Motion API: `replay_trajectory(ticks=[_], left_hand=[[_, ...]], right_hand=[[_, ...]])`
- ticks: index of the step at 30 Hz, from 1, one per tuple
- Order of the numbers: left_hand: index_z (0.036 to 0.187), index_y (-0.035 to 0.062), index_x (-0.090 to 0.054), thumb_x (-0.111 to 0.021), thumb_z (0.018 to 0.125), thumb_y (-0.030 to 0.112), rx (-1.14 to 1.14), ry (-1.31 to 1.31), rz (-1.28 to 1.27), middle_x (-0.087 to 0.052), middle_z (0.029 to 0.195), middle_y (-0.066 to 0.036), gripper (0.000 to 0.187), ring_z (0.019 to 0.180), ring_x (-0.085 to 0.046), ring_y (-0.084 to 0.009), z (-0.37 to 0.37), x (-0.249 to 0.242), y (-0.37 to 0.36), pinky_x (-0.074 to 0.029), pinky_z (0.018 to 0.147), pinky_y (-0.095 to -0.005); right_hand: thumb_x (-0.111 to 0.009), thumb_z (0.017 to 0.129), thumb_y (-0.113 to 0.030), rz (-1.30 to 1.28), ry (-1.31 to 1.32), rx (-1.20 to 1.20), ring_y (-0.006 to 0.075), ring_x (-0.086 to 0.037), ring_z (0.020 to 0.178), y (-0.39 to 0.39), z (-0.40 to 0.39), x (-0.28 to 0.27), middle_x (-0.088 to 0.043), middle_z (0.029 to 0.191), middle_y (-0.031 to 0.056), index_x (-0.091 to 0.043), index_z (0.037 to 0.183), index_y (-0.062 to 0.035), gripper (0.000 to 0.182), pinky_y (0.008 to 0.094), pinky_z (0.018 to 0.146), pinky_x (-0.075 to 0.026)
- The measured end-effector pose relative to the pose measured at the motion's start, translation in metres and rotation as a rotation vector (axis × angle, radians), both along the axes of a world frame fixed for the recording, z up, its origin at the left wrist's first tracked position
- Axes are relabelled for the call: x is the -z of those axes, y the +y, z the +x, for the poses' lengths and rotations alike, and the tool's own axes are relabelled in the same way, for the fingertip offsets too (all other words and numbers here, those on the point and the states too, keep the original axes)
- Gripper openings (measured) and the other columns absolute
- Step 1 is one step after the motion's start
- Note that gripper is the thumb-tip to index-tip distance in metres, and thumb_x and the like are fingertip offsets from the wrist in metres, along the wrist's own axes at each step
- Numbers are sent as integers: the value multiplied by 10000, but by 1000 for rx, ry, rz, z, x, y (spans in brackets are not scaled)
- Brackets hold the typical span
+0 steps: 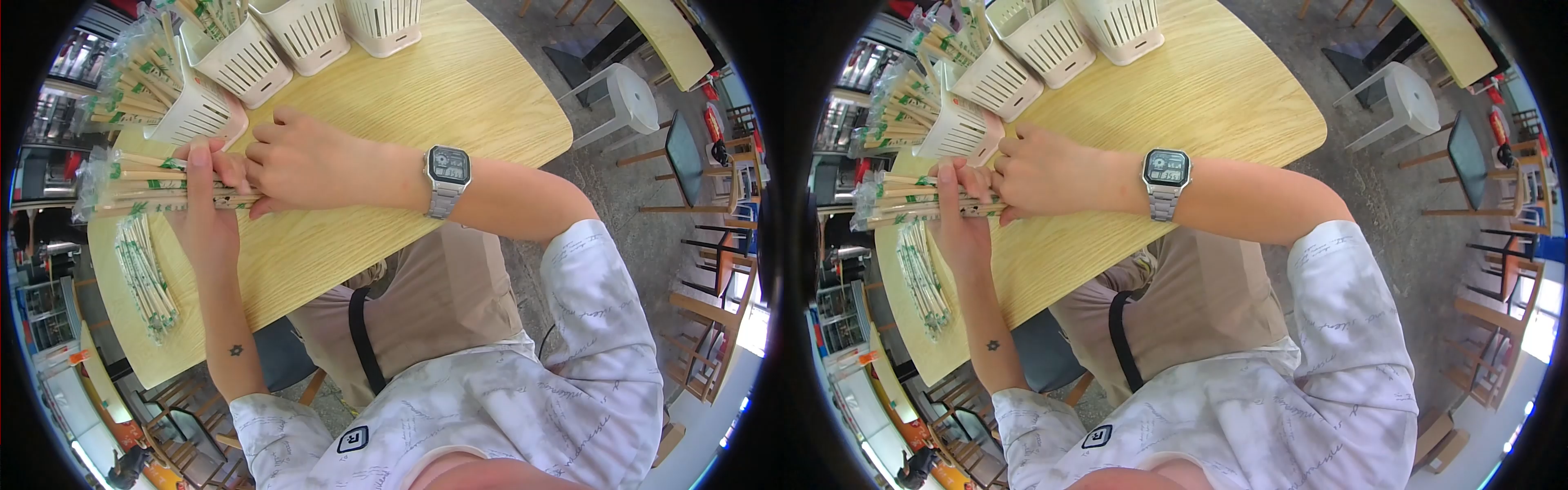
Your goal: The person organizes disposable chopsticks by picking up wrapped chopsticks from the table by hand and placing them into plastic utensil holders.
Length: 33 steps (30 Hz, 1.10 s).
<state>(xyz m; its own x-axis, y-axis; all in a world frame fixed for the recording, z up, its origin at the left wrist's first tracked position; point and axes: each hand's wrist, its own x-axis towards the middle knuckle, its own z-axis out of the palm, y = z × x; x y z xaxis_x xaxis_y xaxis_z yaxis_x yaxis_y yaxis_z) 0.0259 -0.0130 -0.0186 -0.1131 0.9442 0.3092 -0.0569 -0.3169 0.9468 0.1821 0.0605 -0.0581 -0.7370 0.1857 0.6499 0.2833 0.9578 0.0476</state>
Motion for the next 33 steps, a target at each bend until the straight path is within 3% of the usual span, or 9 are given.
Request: replay_trajectory(ticks=[4, 8, 11, 15, 21, 26, 29, 33], left_hand=[[991, -11, -559, -478, 1041, 219, -250, 243, 71, -571, 798, -75, 248, 815, -573, -179, 9, 4, -1, -467, 797, -351], [959, -12, -575, -463, 1044, 208, -251, 451, 287, -624, 863, -108, 261, 862, -619, -206, 5, 9, 5, -491, 812, -345], [973, -15, -575, -471, 1049, 227, -287, 329, 132, -631, 882, -122, 274, 823, -624, -209, 0, 11, 4, -513, 800, -365], [1029, -23, -570, -486, 1050, 268, -127, 102, 87, -637, 876, -132, 304, 787, -631, -216, -4, 8, 2, -546, 779, -390], [1114, -50, -546, -517, 1038, 289, -91, 10, 117, -643, 820, -118, 349, 745, -655, -216, -6, -1, 5, -569, 725, -366], [1130, -73, -549, -562, 1017, 269, -92, 147, 99, -650, 775, -112, 360, 711, -680, -201, 3, -4, 3, -569, 661, -298], [1063, -74, -600, -613, 987, 198, -56, 67, 100, -682, 762, -97, 283, 706, -689, -163, 7, -4, 4, -555, 642, -264], [1061, -61, -609, -655, 963, 206, -49, 48, 76, -673, 742, -88, 288, 717, -692, -165, 6, -2, 4, -554, 645, -275]], right_hand=[[-671, 819, -533, -24, -18, 6, 179, -565, 789, -2, -1, -1, -621, 792, 2, -629, 859, -72, 465, 330, 729, -426], [-684, 816, -517, -131, -10, -61, 203, -578, 822, 0, -3, 4, -633, 828, 25, -639, 980, -38, 508, 347, 743, -437], [-689, 835, -479, -304, -7, -99, 255, -611, 904, 3, -5, 11, -666, 875, 78, -667, 977, -23, 478, 397, 809, -457], [-715, 833, -443, -510, 12, -188, 320, -636, 933, 13, -8, 10, -671, 933, 136, -668, 1005, 2, 480, 434, 822, -484], [-763, 801, -422, -961, -69, -216, 301, -633, 761, 7, 2, -21, -642, 823, 148, -653, 949, -3, 458, 393, 683, -491], [-775, 792, -413, -966, -94, -231, 283, -616, 700, 12, -3, -8, -608, 720, 147, -609, 866, -20, 434, 384, 640, -474], [-780, 788, -414, -926, -49, -238, 289, -616, 699, 14, -6, 1, -609, 719, 152, -603, 863, -19, 439, 393, 640, -472], [-791, 777, -413, -948, -4, -267, 306, -615, 708, 15, -10, 8, -621, 739, 158, -600, 868, -11, 454, 412, 657, -475]])
